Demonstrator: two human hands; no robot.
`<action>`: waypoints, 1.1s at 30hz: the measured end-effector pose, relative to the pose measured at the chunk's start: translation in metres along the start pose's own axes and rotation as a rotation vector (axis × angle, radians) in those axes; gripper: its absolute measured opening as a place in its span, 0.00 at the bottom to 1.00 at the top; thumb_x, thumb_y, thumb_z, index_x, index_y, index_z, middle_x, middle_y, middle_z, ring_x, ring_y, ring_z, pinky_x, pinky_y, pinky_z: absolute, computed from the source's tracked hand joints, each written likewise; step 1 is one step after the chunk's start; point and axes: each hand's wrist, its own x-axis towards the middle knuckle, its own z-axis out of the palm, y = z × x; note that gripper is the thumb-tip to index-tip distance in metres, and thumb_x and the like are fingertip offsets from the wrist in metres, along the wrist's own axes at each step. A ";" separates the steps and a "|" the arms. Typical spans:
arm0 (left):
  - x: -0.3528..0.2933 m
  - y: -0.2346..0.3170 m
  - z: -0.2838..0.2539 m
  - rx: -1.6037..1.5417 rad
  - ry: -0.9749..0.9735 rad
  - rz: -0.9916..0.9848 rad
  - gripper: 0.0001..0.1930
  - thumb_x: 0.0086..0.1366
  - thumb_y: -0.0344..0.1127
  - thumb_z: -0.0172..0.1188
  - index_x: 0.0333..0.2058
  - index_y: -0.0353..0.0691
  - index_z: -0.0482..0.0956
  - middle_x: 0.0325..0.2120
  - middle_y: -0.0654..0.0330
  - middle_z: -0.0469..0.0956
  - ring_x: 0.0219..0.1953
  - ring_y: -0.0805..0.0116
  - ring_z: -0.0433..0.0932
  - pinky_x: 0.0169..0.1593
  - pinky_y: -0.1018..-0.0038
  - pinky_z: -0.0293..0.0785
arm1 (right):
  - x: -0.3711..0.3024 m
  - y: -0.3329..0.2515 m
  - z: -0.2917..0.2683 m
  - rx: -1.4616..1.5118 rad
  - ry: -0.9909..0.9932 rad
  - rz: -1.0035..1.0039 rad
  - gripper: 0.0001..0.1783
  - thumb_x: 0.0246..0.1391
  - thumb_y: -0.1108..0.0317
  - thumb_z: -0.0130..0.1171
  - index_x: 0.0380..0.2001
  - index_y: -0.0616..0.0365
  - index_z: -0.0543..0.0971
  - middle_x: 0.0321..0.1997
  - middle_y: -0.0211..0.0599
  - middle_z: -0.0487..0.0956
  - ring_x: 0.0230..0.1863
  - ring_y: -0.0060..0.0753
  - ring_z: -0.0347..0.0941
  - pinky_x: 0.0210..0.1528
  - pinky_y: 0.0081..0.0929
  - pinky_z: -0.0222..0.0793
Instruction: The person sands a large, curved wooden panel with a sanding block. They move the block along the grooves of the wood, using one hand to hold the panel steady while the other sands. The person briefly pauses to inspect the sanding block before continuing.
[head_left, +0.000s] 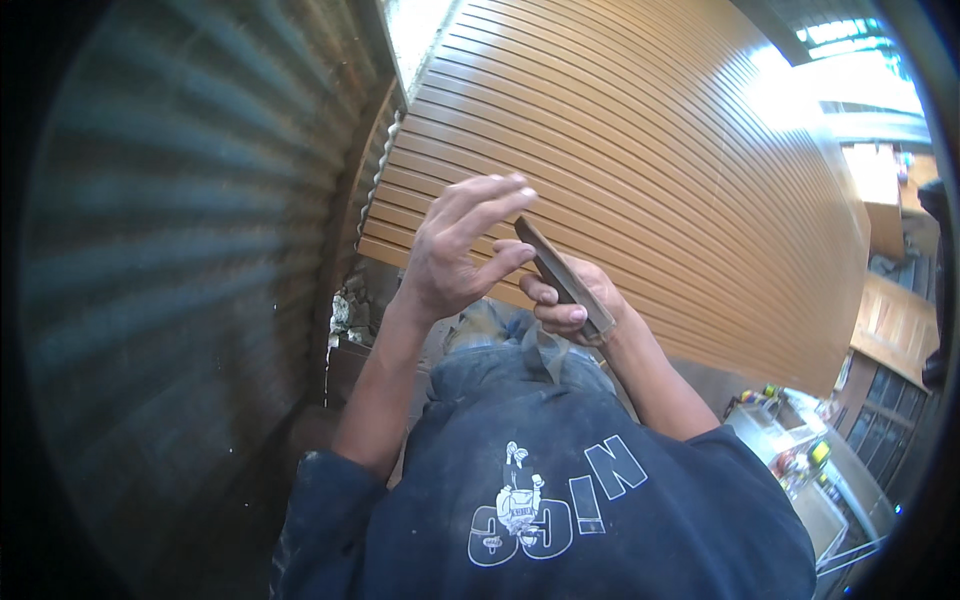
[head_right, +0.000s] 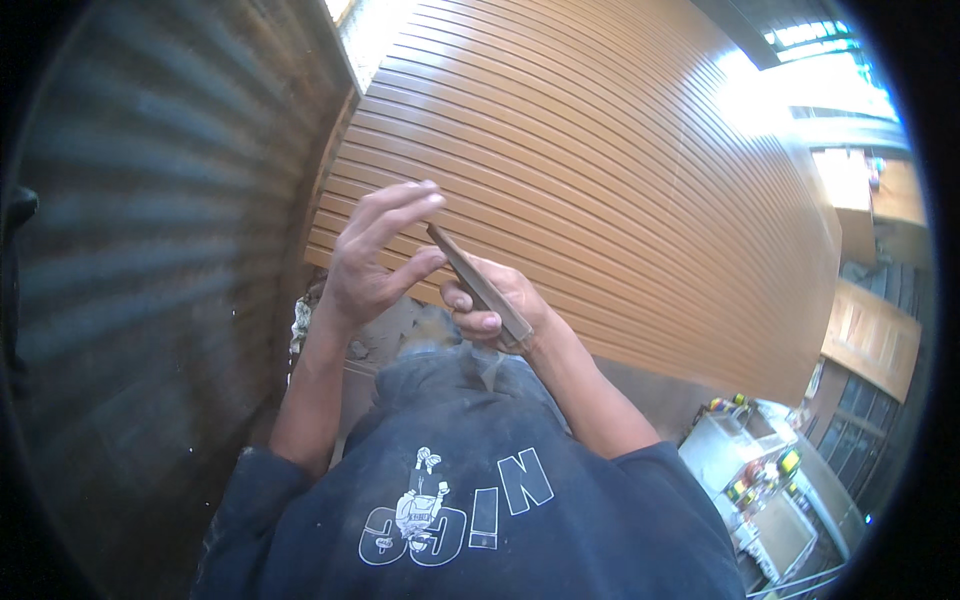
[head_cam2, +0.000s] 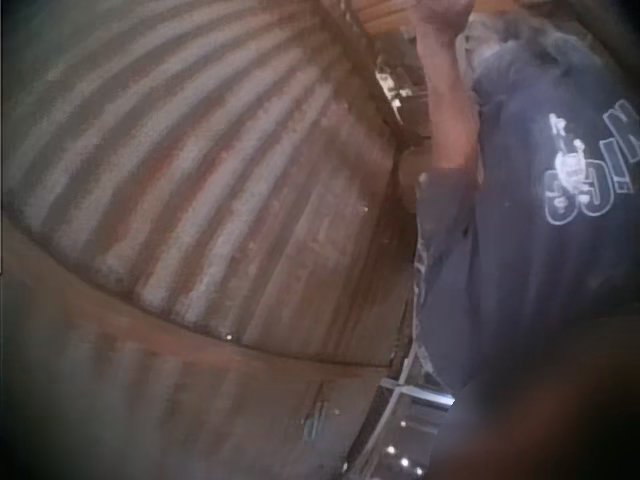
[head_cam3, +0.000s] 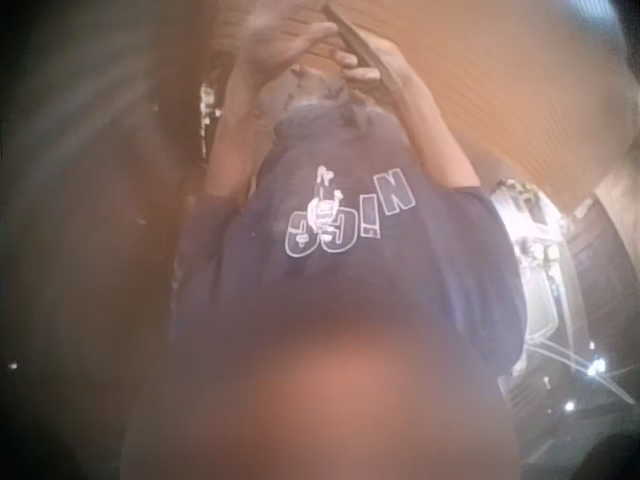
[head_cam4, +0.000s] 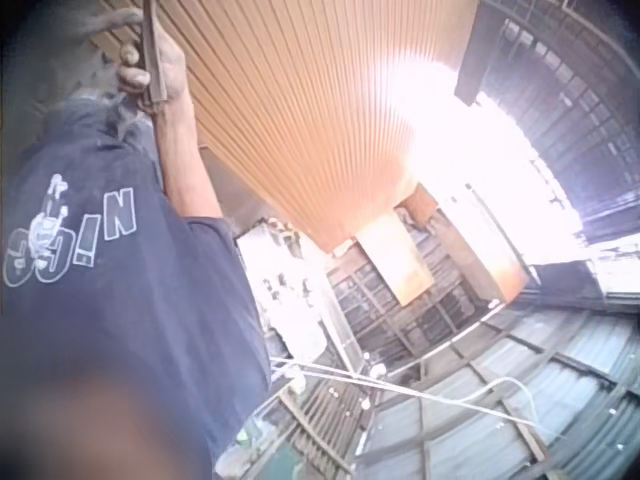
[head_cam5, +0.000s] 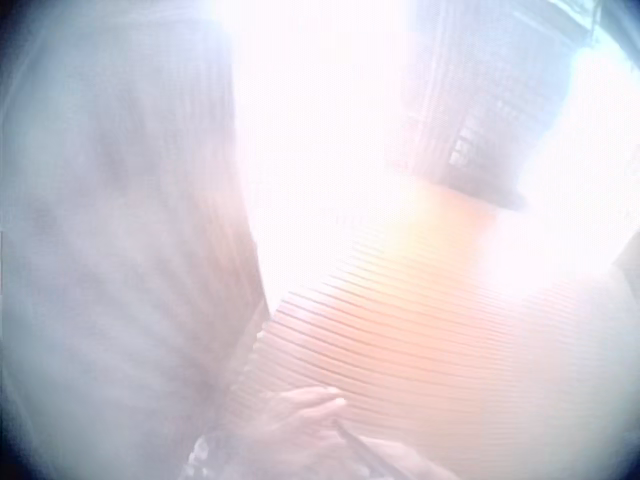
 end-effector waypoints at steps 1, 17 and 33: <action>0.005 0.001 0.006 -0.047 -0.093 0.043 0.24 0.60 0.37 0.79 0.55 0.43 0.86 0.47 0.55 0.88 0.54 0.60 0.85 0.62 0.62 0.78 | -0.008 0.005 -0.006 0.070 -0.062 -0.003 0.21 0.82 0.53 0.41 0.70 0.43 0.70 0.33 0.36 0.77 0.16 0.20 0.72 0.13 0.12 0.66; 0.003 0.060 0.061 -0.227 -0.400 0.047 0.11 0.58 0.35 0.79 0.40 0.47 0.91 0.36 0.66 0.89 0.43 0.65 0.85 0.50 0.67 0.80 | -0.143 -0.001 0.021 -0.650 0.340 -0.385 0.35 0.56 0.68 0.76 0.65 0.66 0.76 0.42 0.39 0.83 0.26 0.19 0.77 0.25 0.16 0.75; -0.047 0.134 0.096 -0.165 -0.176 -0.003 0.03 0.62 0.33 0.71 0.32 0.42 0.87 0.29 0.65 0.83 0.40 0.64 0.79 0.49 0.65 0.74 | -0.198 -0.008 0.005 -0.680 0.188 -0.165 0.18 0.61 0.70 0.70 0.51 0.70 0.84 0.33 0.40 0.85 0.22 0.19 0.76 0.23 0.17 0.73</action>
